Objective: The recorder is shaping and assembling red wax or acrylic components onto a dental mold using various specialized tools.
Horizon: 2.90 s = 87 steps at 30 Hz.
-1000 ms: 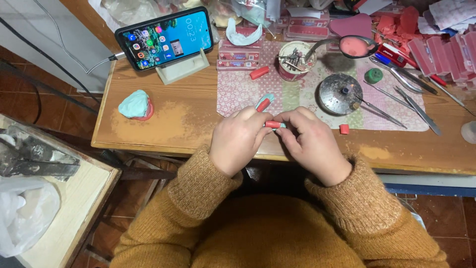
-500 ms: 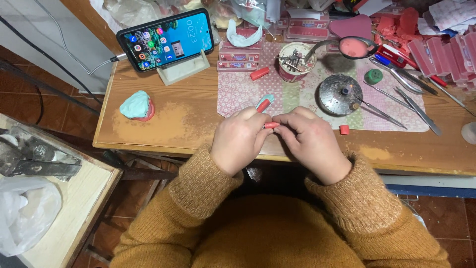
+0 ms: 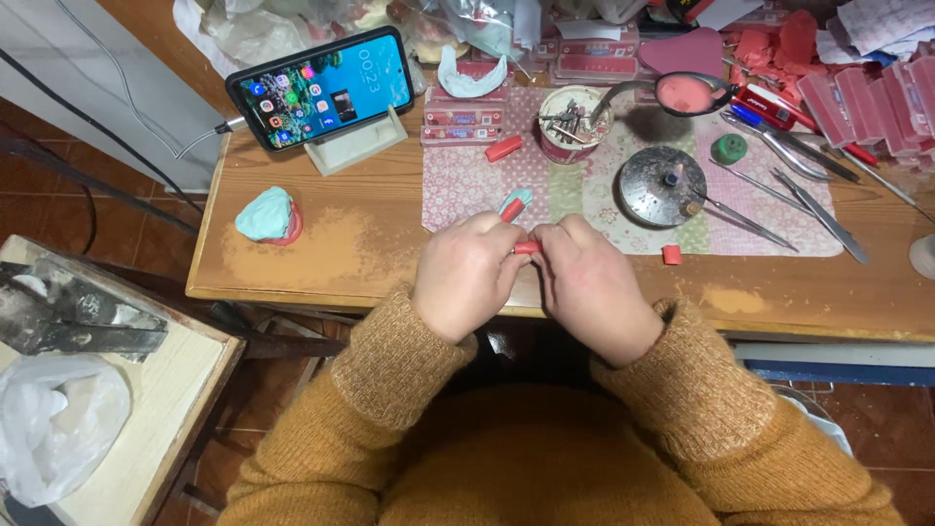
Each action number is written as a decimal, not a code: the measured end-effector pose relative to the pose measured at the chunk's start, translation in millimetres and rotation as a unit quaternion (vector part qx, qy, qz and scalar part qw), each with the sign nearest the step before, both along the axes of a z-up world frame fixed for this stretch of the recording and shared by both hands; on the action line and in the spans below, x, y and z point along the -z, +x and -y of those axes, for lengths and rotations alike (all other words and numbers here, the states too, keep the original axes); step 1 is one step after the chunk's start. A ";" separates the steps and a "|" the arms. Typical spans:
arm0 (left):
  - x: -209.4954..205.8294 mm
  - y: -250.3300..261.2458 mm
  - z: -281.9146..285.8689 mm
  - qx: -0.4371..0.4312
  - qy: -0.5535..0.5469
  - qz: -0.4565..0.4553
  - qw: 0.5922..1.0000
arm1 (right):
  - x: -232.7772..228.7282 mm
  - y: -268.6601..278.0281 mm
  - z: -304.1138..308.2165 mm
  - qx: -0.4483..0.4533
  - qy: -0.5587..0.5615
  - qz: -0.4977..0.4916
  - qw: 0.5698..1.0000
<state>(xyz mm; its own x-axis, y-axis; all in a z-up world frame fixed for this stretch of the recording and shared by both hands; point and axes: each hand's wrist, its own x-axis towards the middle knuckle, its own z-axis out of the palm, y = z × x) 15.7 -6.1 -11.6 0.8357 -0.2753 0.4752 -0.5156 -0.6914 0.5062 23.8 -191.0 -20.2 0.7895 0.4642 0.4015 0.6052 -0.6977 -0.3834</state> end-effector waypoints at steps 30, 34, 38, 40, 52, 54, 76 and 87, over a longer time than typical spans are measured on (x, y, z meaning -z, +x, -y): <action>-28.3 -0.6 -9.9 0.057 0.101 0.104 0.988 | -17.5 -8.0 5.1 -0.007 0.060 -0.015 0.998; -37.7 12.7 -20.7 0.072 0.121 0.057 0.988 | -22.8 -17.7 24.2 0.003 0.067 -0.010 0.998; -25.4 37.3 -37.8 0.137 0.098 0.039 0.985 | -13.0 -27.6 63.3 0.118 0.088 0.030 0.989; -13.0 48.5 -43.5 0.183 0.079 -0.006 0.980 | -10.3 -29.3 81.3 0.183 0.091 0.034 0.978; -10.1 4.1 -28.6 -0.041 0.110 -0.016 0.993 | -7.2 -32.3 103.6 0.212 0.035 0.013 0.977; -4.6 -1.9 -24.7 -0.085 0.095 0.044 0.991 | -2.6 -32.9 104.8 0.202 0.058 0.002 0.978; -3.0 1.3 99.4 0.090 -0.043 0.035 0.994 | -5.9 -15.4 162.0 0.086 0.116 0.053 0.988; -2.2 3.3 100.2 -0.009 -0.019 -0.031 0.999 | 0.1 7.8 258.4 0.232 -0.153 0.075 0.958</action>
<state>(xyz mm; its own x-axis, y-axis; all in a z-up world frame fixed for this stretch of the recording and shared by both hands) 18.9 -106.2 -9.3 0.8691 -0.2421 0.4314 -0.4690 -0.6807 0.5627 31.7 -449.3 -20.3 0.8838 0.1911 0.4271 0.2348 -0.9707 -0.0516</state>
